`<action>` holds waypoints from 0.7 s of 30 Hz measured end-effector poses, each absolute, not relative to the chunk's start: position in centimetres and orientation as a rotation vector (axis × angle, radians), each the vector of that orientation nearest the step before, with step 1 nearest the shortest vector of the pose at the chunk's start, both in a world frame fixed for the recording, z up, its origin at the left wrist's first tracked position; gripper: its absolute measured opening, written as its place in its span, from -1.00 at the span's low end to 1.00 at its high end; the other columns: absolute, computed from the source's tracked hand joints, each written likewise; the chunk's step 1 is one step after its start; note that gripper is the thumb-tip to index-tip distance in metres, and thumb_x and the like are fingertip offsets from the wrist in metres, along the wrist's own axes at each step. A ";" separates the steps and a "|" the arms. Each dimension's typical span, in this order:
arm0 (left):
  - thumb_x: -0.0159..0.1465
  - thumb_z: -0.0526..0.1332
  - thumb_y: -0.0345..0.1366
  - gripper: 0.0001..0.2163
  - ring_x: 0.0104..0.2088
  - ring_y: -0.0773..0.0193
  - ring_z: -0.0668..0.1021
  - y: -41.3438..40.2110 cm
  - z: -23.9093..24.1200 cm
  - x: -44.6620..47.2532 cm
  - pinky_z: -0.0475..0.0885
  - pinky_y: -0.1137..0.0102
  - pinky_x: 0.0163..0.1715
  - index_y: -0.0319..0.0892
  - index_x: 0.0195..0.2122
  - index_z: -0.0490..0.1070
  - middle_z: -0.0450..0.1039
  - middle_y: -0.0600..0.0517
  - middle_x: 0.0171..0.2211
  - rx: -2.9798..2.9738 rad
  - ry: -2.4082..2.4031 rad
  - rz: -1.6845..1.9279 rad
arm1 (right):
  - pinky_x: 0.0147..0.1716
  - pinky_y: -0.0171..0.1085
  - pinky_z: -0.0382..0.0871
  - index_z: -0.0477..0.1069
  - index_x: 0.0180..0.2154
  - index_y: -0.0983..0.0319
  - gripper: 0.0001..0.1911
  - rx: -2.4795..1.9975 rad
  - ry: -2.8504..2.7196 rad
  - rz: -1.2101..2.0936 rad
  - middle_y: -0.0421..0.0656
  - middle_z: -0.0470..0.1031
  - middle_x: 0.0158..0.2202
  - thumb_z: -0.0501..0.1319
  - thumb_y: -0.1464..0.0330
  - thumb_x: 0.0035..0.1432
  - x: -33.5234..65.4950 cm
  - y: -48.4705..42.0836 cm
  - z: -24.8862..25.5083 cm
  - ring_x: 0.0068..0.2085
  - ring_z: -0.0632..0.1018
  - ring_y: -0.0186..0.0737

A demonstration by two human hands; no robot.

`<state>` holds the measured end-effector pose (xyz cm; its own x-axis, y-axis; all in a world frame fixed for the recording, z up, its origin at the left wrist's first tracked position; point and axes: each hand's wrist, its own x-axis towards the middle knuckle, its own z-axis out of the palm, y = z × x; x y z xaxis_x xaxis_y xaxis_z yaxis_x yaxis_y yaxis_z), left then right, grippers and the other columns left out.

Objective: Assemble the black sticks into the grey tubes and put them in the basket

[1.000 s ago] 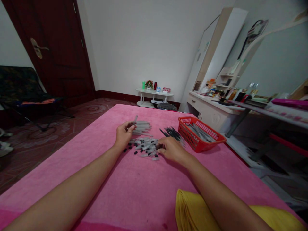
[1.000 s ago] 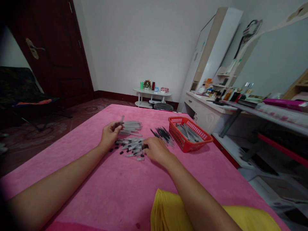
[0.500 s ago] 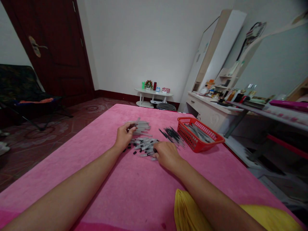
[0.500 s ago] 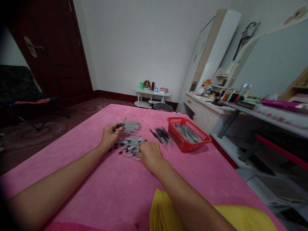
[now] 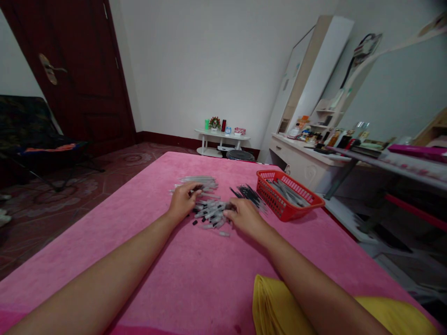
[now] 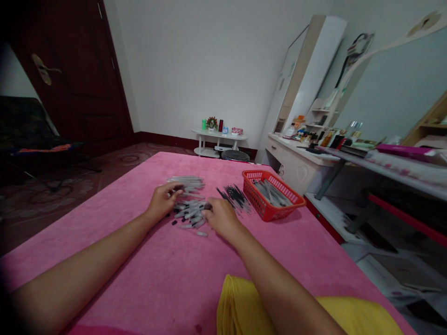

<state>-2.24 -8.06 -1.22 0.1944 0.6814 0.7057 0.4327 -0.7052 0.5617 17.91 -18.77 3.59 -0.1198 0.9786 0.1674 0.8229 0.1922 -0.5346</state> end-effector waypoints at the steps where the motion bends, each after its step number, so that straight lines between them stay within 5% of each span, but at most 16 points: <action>1: 0.19 0.17 -0.33 -0.81 -0.24 0.17 0.56 -8.1 -1.2 -2.2 0.45 0.30 -0.23 -0.17 -0.21 0.51 0.56 -0.06 -0.24 2.292 1.036 1.506 | -0.53 -0.38 0.28 0.44 -0.34 0.28 -0.88 -1.609 -1.831 0.566 -0.17 0.50 -0.50 0.16 0.39 0.07 18.3 -18.2 3.2 -0.53 0.49 -0.33; 11: 0.21 0.10 -0.44 -0.74 -0.22 0.21 0.55 -9.4 -0.6 -1.9 0.44 0.33 -0.22 -0.13 -0.12 0.47 0.53 -0.04 -0.24 2.619 0.841 1.311 | -0.57 -0.45 0.42 0.45 -0.39 0.32 -0.86 -1.135 -0.970 1.285 -0.18 0.49 -0.54 0.32 0.38 -0.03 20.3 -16.9 2.7 -0.59 0.45 -0.44; 21: 0.21 0.11 -0.44 -0.75 -0.23 0.22 0.55 -9.6 -0.5 -1.8 0.44 0.32 -0.22 -0.13 -0.13 0.48 0.53 -0.06 -0.24 2.669 0.799 1.276 | -0.60 -0.46 0.39 0.44 -0.42 0.28 -0.88 -1.140 -0.890 1.300 -0.22 0.45 -0.57 0.34 0.39 -0.05 20.3 -17.1 2.9 -0.61 0.41 -0.46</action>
